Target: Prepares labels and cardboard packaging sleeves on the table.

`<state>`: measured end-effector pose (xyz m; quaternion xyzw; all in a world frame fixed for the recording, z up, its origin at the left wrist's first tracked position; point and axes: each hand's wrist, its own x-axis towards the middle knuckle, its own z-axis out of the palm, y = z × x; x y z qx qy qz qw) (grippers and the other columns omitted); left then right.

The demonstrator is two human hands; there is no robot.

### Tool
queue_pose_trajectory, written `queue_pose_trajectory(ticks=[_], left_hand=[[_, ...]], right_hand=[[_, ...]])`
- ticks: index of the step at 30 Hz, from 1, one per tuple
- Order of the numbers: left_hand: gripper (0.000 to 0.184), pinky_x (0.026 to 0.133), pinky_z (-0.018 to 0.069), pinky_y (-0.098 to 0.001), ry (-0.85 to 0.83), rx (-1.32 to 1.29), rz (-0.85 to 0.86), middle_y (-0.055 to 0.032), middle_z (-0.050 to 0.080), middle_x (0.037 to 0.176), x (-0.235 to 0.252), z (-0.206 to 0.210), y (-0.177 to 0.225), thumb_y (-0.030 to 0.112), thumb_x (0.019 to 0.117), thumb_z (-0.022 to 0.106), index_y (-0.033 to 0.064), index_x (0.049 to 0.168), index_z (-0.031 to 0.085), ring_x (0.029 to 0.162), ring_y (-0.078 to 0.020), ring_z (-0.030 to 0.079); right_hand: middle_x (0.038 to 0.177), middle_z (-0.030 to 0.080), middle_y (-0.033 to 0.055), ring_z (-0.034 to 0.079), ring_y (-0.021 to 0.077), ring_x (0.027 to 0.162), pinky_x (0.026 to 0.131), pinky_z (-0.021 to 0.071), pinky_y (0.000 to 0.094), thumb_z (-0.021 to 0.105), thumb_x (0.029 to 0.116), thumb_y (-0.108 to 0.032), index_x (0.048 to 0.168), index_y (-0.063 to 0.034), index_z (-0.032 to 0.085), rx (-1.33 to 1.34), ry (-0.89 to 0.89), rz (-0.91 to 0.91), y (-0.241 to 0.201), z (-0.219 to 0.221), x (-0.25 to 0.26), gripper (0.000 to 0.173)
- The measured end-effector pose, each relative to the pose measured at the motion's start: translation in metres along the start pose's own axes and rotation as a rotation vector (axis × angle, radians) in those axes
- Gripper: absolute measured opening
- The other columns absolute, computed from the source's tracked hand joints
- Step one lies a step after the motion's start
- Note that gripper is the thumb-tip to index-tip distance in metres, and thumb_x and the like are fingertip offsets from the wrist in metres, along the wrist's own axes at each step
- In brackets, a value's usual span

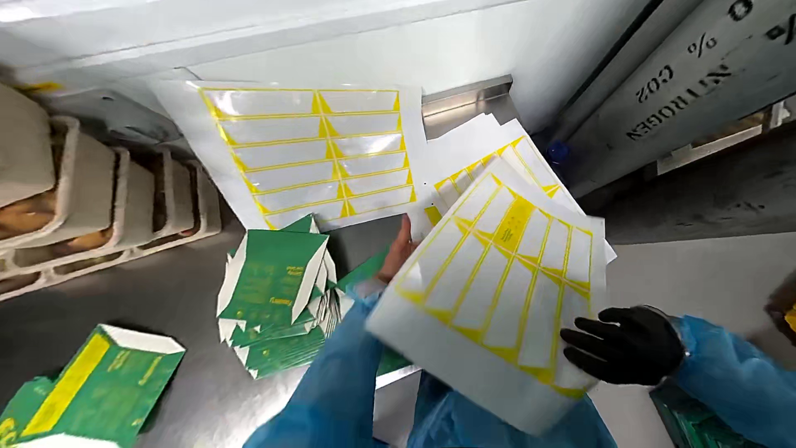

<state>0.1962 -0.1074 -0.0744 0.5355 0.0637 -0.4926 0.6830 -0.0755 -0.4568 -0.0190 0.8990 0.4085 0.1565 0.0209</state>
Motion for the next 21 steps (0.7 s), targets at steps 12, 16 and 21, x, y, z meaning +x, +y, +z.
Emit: queue_pose_trajectory(ticks=[12, 16, 21], left_hand=[[0.020, 0.084, 0.0615, -0.0350, 0.153, 0.243, 0.040, -0.0015, 0.074, 0.104, 0.030, 0.094, -0.030, 0.018, 0.1044, 0.058, 0.0102, 0.122, 0.064, 0.093, -0.0119, 0.072], [0.027, 0.078, 0.0625, -0.0354, 0.306, 0.145, 0.113, -0.0032, 0.074, 0.103, -0.018, 0.141, -0.031, 0.032, 0.1048, 0.058, 0.0132, 0.123, 0.065, 0.090, -0.0134, 0.072], [0.035, 0.075, 0.0628, -0.0325, 0.467, 0.160, 0.248, -0.0006, 0.075, 0.100, -0.052, 0.181, -0.035, 0.044, 0.1039, 0.057, 0.0164, 0.125, 0.065, 0.088, -0.0113, 0.072]], right_hand=[[0.145, 0.062, 0.0010, 0.051, 0.0251, 0.141, 0.116, 0.0389, 0.0533, 0.057, 0.0944, -0.033, 0.136, -0.0177, 0.067, 0.614, -0.091, 0.486, 0.046, 0.067, -0.014, 0.045], [0.148, 0.060, 0.0008, 0.049, 0.0209, 0.142, 0.114, 0.0446, 0.0477, 0.071, 0.0931, -0.046, 0.140, -0.0169, 0.064, 0.726, 0.293, 0.959, 0.024, 0.061, 0.068, 0.056], [0.138, 0.067, 0.0033, 0.060, 0.0190, 0.130, 0.108, 0.0502, 0.0435, 0.074, 0.0936, -0.035, 0.132, -0.0123, 0.069, 0.760, 0.542, 0.966, 0.008, 0.041, 0.098, 0.044]])
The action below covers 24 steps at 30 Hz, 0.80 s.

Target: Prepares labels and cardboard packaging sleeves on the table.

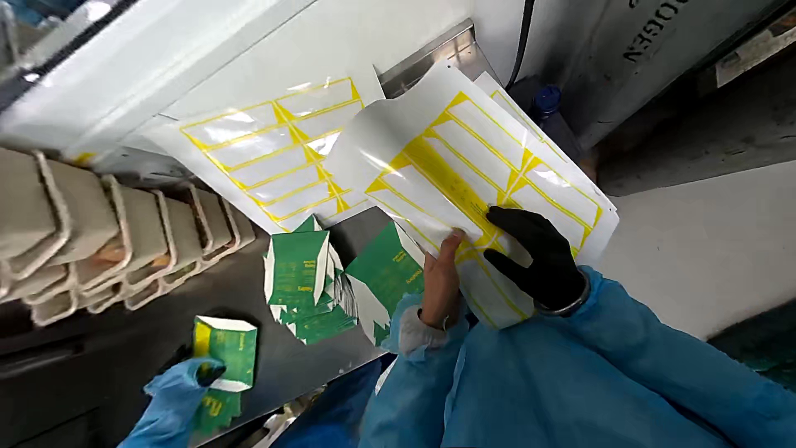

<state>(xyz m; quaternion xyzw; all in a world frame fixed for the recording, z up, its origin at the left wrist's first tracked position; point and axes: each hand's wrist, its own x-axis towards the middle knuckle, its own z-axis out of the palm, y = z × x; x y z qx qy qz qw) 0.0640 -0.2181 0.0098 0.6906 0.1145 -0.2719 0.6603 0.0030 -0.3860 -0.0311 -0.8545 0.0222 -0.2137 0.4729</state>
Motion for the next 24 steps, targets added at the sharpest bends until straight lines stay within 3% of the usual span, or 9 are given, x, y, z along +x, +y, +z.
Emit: queue_pose_trajectory(ticks=[2, 4, 9, 12, 17, 21, 24], left_hand=[[0.041, 0.075, 0.0630, -0.0304, -0.033, 0.034, 0.123, 0.0011, 0.075, 0.101, -0.009, 0.002, -0.002, 0.047, 0.0960, 0.069, 0.0201, 0.126, 0.063, 0.088, -0.0103, 0.072], [0.036, 0.074, 0.0632, -0.0320, -0.044, -0.007, 0.233, -0.0026, 0.075, 0.101, -0.014, 0.007, -0.004, 0.030, 0.0916, 0.079, 0.0168, 0.123, 0.066, 0.087, -0.0136, 0.073], [0.037, 0.088, 0.0612, -0.0355, -0.047, -0.129, 0.312, -0.0027, 0.073, 0.110, -0.026, 0.015, 0.000, 0.019, 0.0929, 0.077, 0.0152, 0.127, 0.064, 0.100, -0.0141, 0.071], [0.036, 0.088, 0.0610, -0.0322, -0.033, -0.140, 0.356, -0.0001, 0.074, 0.109, -0.031, 0.021, 0.004, 0.018, 0.0928, 0.077, 0.0169, 0.126, 0.063, 0.098, -0.0111, 0.071], [0.034, 0.088, 0.0619, -0.0353, -0.050, -0.238, 0.323, -0.0052, 0.074, 0.105, -0.033, 0.026, 0.008, 0.014, 0.0927, 0.076, 0.0097, 0.123, 0.063, 0.096, -0.0140, 0.072], [0.031, 0.085, 0.0621, -0.0320, -0.077, -0.148, 0.327, -0.0011, 0.074, 0.106, -0.041, 0.019, 0.003, 0.017, 0.0951, 0.074, 0.0155, 0.124, 0.064, 0.095, -0.0113, 0.072], [0.032, 0.086, 0.0617, -0.0312, -0.056, -0.136, 0.353, -0.0006, 0.074, 0.109, -0.047, 0.018, 0.001, 0.019, 0.0949, 0.075, 0.0176, 0.126, 0.065, 0.097, -0.0109, 0.072]], right_hand=[[0.134, 0.069, 0.0041, 0.063, 0.0194, 0.126, 0.105, 0.0521, 0.0421, 0.075, 0.0933, -0.032, 0.129, -0.0105, 0.071, 0.021, 0.029, -0.032, -0.007, -0.004, 0.001, 0.041], [0.132, 0.070, 0.0037, 0.064, 0.0191, 0.124, 0.106, 0.0526, 0.0406, 0.077, 0.0916, -0.030, 0.127, -0.0100, 0.072, 0.032, 0.044, -0.064, -0.010, -0.010, 0.003, 0.041], [0.117, 0.076, 0.0031, 0.068, 0.0161, 0.111, 0.098, 0.0559, 0.0352, 0.076, 0.0912, -0.023, 0.116, -0.0085, 0.077, 0.087, 0.032, -0.128, -0.023, -0.024, 0.009, 0.029], [0.109, 0.076, 0.0052, 0.070, 0.0141, 0.103, 0.091, 0.0584, 0.0310, 0.074, 0.0926, -0.018, 0.112, -0.0058, 0.077, 0.149, 0.038, -0.131, -0.031, -0.027, 0.008, 0.023], [0.102, 0.077, 0.0028, 0.071, 0.0102, 0.095, 0.086, 0.0604, 0.0274, 0.075, 0.0913, -0.014, 0.105, -0.0059, 0.078, 0.278, 0.034, -0.023, -0.038, -0.035, 0.007, 0.017], [0.095, 0.077, 0.0039, 0.072, 0.0110, 0.088, 0.078, 0.0616, 0.0278, 0.073, 0.0920, -0.007, 0.098, -0.0041, 0.080, 0.405, -0.012, -0.013, -0.037, -0.047, 0.010, 0.010], [0.098, 0.077, 0.0026, 0.071, 0.0102, 0.090, 0.080, 0.0617, 0.0271, 0.074, 0.0909, -0.008, 0.100, -0.0053, 0.079, 0.380, -0.067, -0.066, -0.039, -0.053, 0.015, 0.011]])
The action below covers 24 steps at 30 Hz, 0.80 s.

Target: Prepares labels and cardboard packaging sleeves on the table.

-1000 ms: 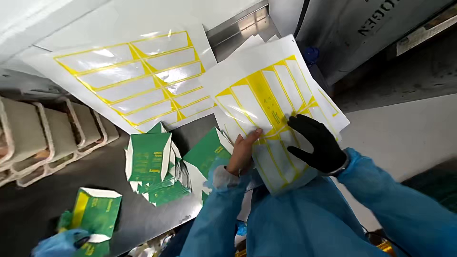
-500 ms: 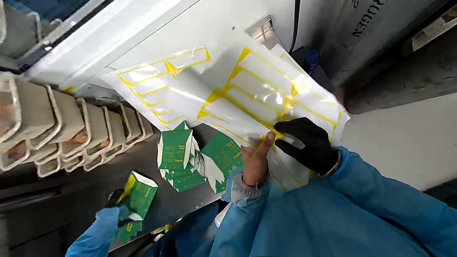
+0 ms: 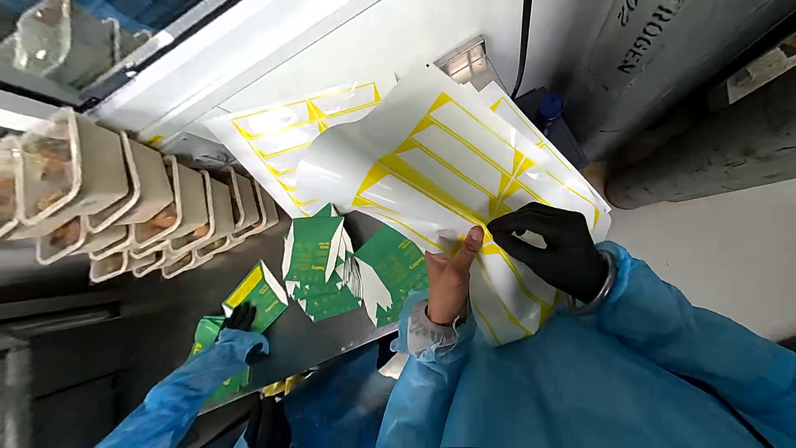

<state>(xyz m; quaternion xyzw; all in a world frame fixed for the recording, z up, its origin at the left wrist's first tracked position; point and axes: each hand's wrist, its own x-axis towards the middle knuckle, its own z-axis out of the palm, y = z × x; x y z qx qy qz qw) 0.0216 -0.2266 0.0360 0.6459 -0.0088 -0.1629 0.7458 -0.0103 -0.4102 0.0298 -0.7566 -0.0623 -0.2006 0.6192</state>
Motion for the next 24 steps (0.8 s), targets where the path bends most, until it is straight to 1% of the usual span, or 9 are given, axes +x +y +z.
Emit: queue_pose_trajectory(ticks=[3, 5, 8, 11, 14, 16, 19, 21, 24], left_hand=[[0.032, 0.085, 0.0617, -0.0320, 0.024, 0.005, 0.049, -0.0020, 0.074, 0.107, -0.002, 0.002, -0.002, 0.016, 0.0910, 0.079, 0.0157, 0.122, 0.068, 0.096, -0.0124, 0.072], [0.033, 0.085, 0.0617, -0.0317, 0.027, 0.015, 0.048, -0.0014, 0.074, 0.107, -0.003, 0.003, -0.004, 0.015, 0.0898, 0.080, 0.0166, 0.121, 0.068, 0.096, -0.0120, 0.072], [0.034, 0.084, 0.0619, -0.0316, 0.052, 0.006, 0.011, -0.0010, 0.074, 0.106, -0.007, 0.004, -0.005, 0.017, 0.0899, 0.080, 0.0173, 0.122, 0.068, 0.095, -0.0118, 0.072], [0.037, 0.084, 0.0622, -0.0323, 0.039, 0.005, -0.013, -0.0012, 0.075, 0.106, -0.008, 0.004, -0.002, 0.019, 0.0882, 0.082, 0.0168, 0.122, 0.068, 0.095, -0.0122, 0.072], [0.040, 0.081, 0.0632, -0.0344, -0.008, -0.015, -0.052, -0.0037, 0.074, 0.107, -0.009, -0.001, -0.002, 0.018, 0.0889, 0.081, 0.0165, 0.125, 0.065, 0.093, -0.0148, 0.073], [0.043, 0.082, 0.0630, -0.0348, -0.040, -0.025, -0.070, -0.0036, 0.073, 0.109, -0.009, -0.003, -0.001, 0.017, 0.0897, 0.080, 0.0180, 0.129, 0.062, 0.095, -0.0155, 0.073], [0.043, 0.081, 0.0633, -0.0355, -0.077, -0.060, -0.092, -0.0053, 0.073, 0.110, -0.009, -0.006, 0.001, 0.016, 0.0912, 0.078, 0.0169, 0.130, 0.061, 0.094, -0.0165, 0.073], [0.042, 0.083, 0.0629, -0.0345, -0.115, -0.064, -0.114, -0.0036, 0.073, 0.111, -0.008, -0.010, 0.004, 0.016, 0.0932, 0.076, 0.0181, 0.132, 0.059, 0.096, -0.0149, 0.072], [0.035, 0.084, 0.0625, -0.0345, -0.137, -0.069, -0.115, -0.0032, 0.073, 0.112, -0.008, -0.012, 0.006, 0.017, 0.0962, 0.072, 0.0167, 0.130, 0.061, 0.097, -0.0143, 0.072]], right_hand=[[0.100, 0.076, 0.0001, 0.070, 0.0089, 0.091, 0.080, 0.0603, 0.0266, 0.083, 0.0850, -0.017, 0.105, -0.0094, 0.078, -0.017, -0.031, 0.056, -0.001, -0.001, 0.001, 0.021], [0.099, 0.076, 0.0007, 0.071, 0.0093, 0.090, 0.080, 0.0609, 0.0266, 0.084, 0.0835, -0.015, 0.103, -0.0084, 0.078, 0.002, -0.023, 0.080, -0.001, 0.001, -0.001, 0.022], [0.097, 0.077, 0.0032, 0.072, 0.0121, 0.087, 0.081, 0.0627, 0.0293, 0.081, 0.0842, -0.007, 0.102, -0.0048, 0.078, 0.106, -0.025, 0.109, -0.003, 0.004, -0.006, 0.019], [0.097, 0.077, 0.0044, 0.073, 0.0140, 0.085, 0.079, 0.0635, 0.0305, 0.080, 0.0853, -0.004, 0.102, -0.0033, 0.078, 0.164, -0.015, 0.162, -0.009, 0.004, -0.009, 0.017], [0.098, 0.078, 0.0029, 0.074, 0.0112, 0.087, 0.079, 0.0638, 0.0270, 0.077, 0.0887, -0.005, 0.101, -0.0046, 0.080, 0.152, -0.054, 0.238, -0.013, -0.002, -0.008, 0.013], [0.098, 0.078, 0.0013, 0.074, 0.0092, 0.088, 0.080, 0.0636, 0.0254, 0.076, 0.0902, -0.007, 0.101, -0.0072, 0.081, 0.114, -0.096, 0.267, -0.014, -0.007, -0.005, 0.012], [0.096, 0.078, 0.0012, 0.073, 0.0090, 0.086, 0.079, 0.0630, 0.0256, 0.075, 0.0911, -0.007, 0.100, -0.0070, 0.080, 0.076, -0.125, 0.195, -0.011, -0.010, -0.001, 0.010], [0.095, 0.077, 0.0015, 0.072, 0.0089, 0.086, 0.080, 0.0624, 0.0257, 0.074, 0.0919, -0.007, 0.099, -0.0062, 0.079, 0.049, -0.140, 0.138, -0.008, -0.013, 0.003, 0.009], [0.096, 0.076, 0.0028, 0.071, 0.0094, 0.089, 0.083, 0.0616, 0.0264, 0.072, 0.0936, -0.006, 0.099, -0.0046, 0.078, -0.009, -0.156, 0.040, -0.002, -0.016, 0.006, 0.008]])
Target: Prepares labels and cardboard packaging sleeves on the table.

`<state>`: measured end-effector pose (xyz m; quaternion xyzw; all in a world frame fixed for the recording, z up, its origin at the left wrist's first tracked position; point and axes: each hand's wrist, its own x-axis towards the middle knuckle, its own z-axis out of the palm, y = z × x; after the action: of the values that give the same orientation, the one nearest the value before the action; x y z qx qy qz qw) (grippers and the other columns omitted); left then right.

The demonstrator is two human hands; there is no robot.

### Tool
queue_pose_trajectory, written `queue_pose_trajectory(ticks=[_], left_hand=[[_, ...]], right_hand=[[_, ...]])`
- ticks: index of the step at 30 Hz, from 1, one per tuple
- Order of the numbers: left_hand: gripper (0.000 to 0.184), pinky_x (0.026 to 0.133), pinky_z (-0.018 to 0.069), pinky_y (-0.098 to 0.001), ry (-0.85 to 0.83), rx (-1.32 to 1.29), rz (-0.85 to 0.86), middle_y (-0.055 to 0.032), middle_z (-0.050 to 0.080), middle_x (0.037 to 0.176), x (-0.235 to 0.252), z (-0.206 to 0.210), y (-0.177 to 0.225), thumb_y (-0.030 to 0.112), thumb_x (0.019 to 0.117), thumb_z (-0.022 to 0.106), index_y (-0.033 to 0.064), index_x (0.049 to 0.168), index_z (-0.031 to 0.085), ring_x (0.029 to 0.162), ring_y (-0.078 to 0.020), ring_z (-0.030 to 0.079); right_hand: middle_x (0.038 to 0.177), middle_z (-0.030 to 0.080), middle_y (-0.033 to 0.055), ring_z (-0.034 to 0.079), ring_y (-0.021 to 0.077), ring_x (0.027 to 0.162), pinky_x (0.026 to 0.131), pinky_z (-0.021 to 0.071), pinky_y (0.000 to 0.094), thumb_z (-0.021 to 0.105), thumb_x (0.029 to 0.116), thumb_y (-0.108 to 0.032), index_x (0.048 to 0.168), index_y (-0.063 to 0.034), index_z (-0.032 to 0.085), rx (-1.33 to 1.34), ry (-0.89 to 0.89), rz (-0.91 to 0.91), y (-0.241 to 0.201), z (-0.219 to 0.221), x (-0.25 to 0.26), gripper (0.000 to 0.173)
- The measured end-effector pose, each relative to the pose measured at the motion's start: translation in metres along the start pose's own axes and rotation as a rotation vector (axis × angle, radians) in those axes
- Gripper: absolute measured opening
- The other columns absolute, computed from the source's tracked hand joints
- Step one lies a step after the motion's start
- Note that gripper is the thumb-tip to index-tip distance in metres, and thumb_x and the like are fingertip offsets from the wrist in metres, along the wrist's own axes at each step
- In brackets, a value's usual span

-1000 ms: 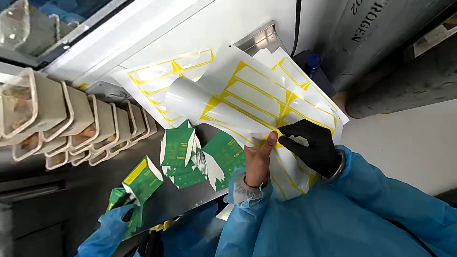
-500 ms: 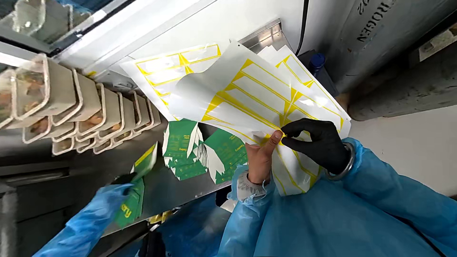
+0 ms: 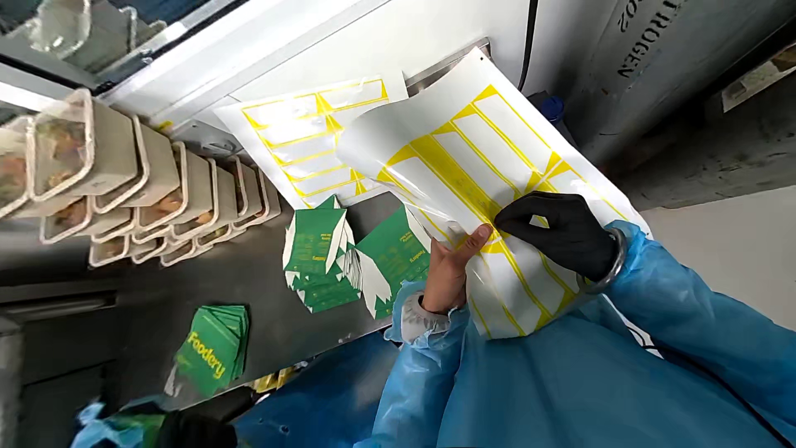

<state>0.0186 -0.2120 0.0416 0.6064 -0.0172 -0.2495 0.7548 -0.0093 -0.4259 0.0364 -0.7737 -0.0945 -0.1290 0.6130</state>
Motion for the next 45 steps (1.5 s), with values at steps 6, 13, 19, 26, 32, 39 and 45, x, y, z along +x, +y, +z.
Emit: queue_pose_trajectory(ticks=[6, 13, 19, 26, 32, 39, 45], left_hand=[[0.028, 0.086, 0.0627, -0.0358, 0.065, -0.037, 0.032, -0.0068, 0.074, 0.108, 0.002, 0.005, 0.007, 0.014, 0.0978, 0.070, 0.0091, 0.125, 0.062, 0.095, -0.0160, 0.073], [0.033, 0.088, 0.0619, -0.0355, 0.012, 0.041, 0.103, -0.0056, 0.073, 0.109, 0.000, 0.007, 0.003, 0.011, 0.0972, 0.071, 0.0100, 0.128, 0.059, 0.097, -0.0159, 0.072], [0.033, 0.089, 0.0617, -0.0355, -0.002, 0.003, 0.100, -0.0055, 0.073, 0.107, 0.000, 0.009, 0.003, 0.010, 0.0963, 0.071, 0.0090, 0.127, 0.059, 0.097, -0.0155, 0.072], [0.039, 0.086, 0.0618, -0.0334, 0.054, 0.084, 0.213, -0.0027, 0.073, 0.111, -0.005, 0.012, -0.012, 0.011, 0.0928, 0.076, 0.0161, 0.129, 0.063, 0.098, -0.0140, 0.071], [0.044, 0.088, 0.0619, -0.0341, 0.050, 0.122, 0.202, -0.0023, 0.073, 0.113, -0.008, 0.012, -0.012, 0.010, 0.0924, 0.076, 0.0154, 0.133, 0.060, 0.101, -0.0146, 0.072], [0.042, 0.086, 0.0622, -0.0322, -0.013, 0.115, 0.174, -0.0026, 0.073, 0.111, -0.004, 0.001, -0.007, 0.011, 0.0957, 0.073, 0.0147, 0.134, 0.057, 0.097, -0.0133, 0.072], [0.038, 0.086, 0.0618, -0.0313, 0.022, 0.116, 0.169, -0.0011, 0.073, 0.112, -0.007, 0.002, 0.000, 0.013, 0.0959, 0.072, 0.0158, 0.132, 0.060, 0.098, -0.0124, 0.072]], right_hand=[[0.107, 0.075, 0.0006, 0.069, 0.0091, 0.098, 0.088, 0.0593, 0.0278, 0.081, 0.0865, -0.026, 0.109, -0.0115, 0.078, -0.209, -0.014, -0.048, -0.002, -0.004, -0.003, 0.027], [0.100, 0.076, 0.0017, 0.071, 0.0085, 0.092, 0.081, 0.0612, 0.0254, 0.081, 0.0853, -0.017, 0.096, -0.0095, 0.079, -0.150, 0.010, -0.041, -0.006, 0.001, -0.002, 0.013], [0.092, 0.076, 0.0017, 0.070, 0.0062, 0.084, 0.075, 0.0597, 0.0227, 0.074, 0.0893, -0.011, 0.092, -0.0079, 0.080, -0.170, -0.010, -0.102, -0.003, -0.004, 0.001, 0.007], [0.101, 0.076, 0.0032, 0.071, 0.0090, 0.092, 0.082, 0.0613, 0.0258, 0.078, 0.0857, -0.013, 0.095, -0.0065, 0.078, -0.121, -0.047, -0.088, -0.006, -0.002, -0.004, 0.012], [0.099, 0.077, 0.0023, 0.072, 0.0085, 0.089, 0.078, 0.0622, 0.0255, 0.076, 0.0894, -0.011, 0.096, -0.0066, 0.080, -0.044, -0.075, -0.036, -0.002, -0.008, -0.003, 0.009], [0.101, 0.074, 0.0041, 0.069, 0.0105, 0.094, 0.084, 0.0588, 0.0265, 0.067, 0.0973, -0.012, 0.100, -0.0067, 0.077, -0.243, -0.134, -0.193, 0.002, -0.018, 0.009, 0.012], [0.105, 0.074, 0.0071, 0.069, 0.0152, 0.102, 0.089, 0.0581, 0.0300, 0.069, 0.0948, -0.015, 0.103, -0.0057, 0.077, -0.296, -0.123, -0.263, 0.002, -0.019, 0.012, 0.014]])
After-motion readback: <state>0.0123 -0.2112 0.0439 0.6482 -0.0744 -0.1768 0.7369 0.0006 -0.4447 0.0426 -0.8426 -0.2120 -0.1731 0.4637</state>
